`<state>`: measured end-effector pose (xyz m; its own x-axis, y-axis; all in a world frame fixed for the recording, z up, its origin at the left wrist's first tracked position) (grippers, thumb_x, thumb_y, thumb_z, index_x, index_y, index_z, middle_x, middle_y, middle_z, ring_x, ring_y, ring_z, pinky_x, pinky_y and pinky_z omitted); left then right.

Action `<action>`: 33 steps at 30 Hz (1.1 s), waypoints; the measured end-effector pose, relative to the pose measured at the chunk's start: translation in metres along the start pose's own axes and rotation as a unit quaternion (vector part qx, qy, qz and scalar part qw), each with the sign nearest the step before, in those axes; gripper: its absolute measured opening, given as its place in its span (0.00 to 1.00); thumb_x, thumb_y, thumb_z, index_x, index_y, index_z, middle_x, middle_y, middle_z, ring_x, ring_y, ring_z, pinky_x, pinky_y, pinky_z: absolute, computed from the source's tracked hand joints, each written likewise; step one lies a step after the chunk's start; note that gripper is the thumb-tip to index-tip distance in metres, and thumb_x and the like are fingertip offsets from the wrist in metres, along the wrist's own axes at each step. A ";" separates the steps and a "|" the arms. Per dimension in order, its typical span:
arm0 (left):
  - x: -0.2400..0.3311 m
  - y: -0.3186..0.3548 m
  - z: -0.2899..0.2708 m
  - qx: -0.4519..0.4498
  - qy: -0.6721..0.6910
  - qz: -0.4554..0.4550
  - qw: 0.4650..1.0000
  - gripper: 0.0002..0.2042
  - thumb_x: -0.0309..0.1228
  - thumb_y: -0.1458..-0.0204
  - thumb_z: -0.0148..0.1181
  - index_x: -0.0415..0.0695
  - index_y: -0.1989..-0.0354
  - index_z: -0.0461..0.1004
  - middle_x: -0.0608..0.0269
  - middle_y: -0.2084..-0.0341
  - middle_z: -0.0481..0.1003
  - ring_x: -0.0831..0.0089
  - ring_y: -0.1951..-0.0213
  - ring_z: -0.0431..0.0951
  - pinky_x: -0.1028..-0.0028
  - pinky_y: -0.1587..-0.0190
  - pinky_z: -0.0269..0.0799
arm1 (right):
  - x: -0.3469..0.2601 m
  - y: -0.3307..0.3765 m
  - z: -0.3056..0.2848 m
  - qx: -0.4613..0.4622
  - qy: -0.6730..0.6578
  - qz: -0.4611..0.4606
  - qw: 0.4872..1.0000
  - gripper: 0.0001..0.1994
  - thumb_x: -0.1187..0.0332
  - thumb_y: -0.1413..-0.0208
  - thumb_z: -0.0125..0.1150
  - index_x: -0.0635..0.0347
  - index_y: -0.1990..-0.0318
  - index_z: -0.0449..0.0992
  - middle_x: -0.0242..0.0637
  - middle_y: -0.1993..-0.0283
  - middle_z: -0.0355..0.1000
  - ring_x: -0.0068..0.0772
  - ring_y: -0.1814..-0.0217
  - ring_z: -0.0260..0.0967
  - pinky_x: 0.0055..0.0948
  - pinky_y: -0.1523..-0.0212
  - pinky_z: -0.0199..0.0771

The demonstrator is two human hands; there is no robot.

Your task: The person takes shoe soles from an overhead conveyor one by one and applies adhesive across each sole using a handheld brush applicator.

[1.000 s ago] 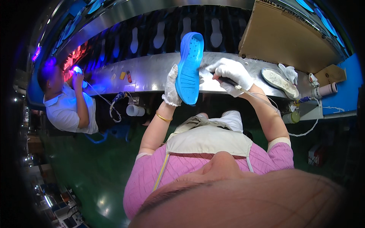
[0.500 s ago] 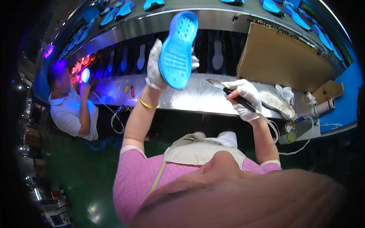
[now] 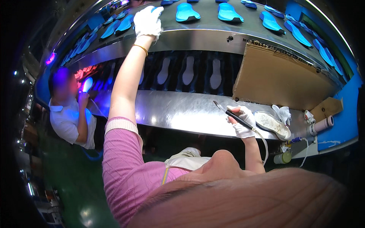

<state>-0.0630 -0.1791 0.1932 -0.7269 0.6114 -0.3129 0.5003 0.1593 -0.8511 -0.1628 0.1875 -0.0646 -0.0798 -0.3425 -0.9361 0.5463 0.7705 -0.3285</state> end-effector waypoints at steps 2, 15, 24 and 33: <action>-0.035 0.008 0.005 -0.015 -0.059 -0.051 0.997 0.17 0.40 0.51 0.53 0.61 0.50 0.70 0.63 0.50 0.69 0.64 0.51 0.71 0.61 0.51 0.65 | 0.003 -0.005 0.001 0.000 0.013 -0.028 1.000 0.12 0.82 0.54 0.62 0.63 0.62 0.69 0.37 0.66 0.71 0.24 0.69 0.71 0.22 0.66 0.74; -0.043 0.068 -0.106 -0.085 0.265 0.051 0.959 0.13 0.30 0.56 0.63 0.41 0.61 0.74 0.58 0.66 0.74 0.63 0.61 0.75 0.73 0.54 0.69 | 0.031 0.011 0.017 -0.010 0.006 0.034 0.999 0.11 0.81 0.55 0.63 0.64 0.64 0.70 0.39 0.70 0.73 0.23 0.72 0.71 0.20 0.68 0.72; -0.078 0.155 -0.157 0.097 0.852 -0.297 0.420 0.22 0.48 0.41 0.45 0.42 0.77 0.72 0.54 0.74 0.76 0.69 0.78 0.72 0.74 0.72 0.72 | 0.046 0.003 0.038 0.031 0.040 0.061 0.997 0.09 0.77 0.53 0.63 0.62 0.66 0.70 0.35 0.72 0.72 0.21 0.74 0.70 0.19 0.70 0.71; 0.124 0.333 -0.107 -0.199 0.880 -0.420 -0.099 0.30 0.58 0.45 0.39 0.39 0.60 0.70 0.46 0.55 0.70 0.54 0.55 0.71 0.58 0.49 0.67 | -0.003 0.008 0.125 -0.075 -0.023 0.014 0.997 0.11 0.79 0.54 0.62 0.60 0.65 0.67 0.35 0.71 0.70 0.22 0.72 0.70 0.20 0.70 0.70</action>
<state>0.0642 0.0329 -0.0836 0.3610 -0.8581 0.3652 0.9284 0.3678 -0.0536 -0.0537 0.1277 -0.0487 -0.0263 -0.3408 -0.9398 0.4167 0.8508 -0.3202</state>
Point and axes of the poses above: each hand's wrist, its own y-axis away from the middle knuckle, its own z-axis out of the palm, x = y × z, the point moved 10 cm from there along -y, towards the middle knuckle
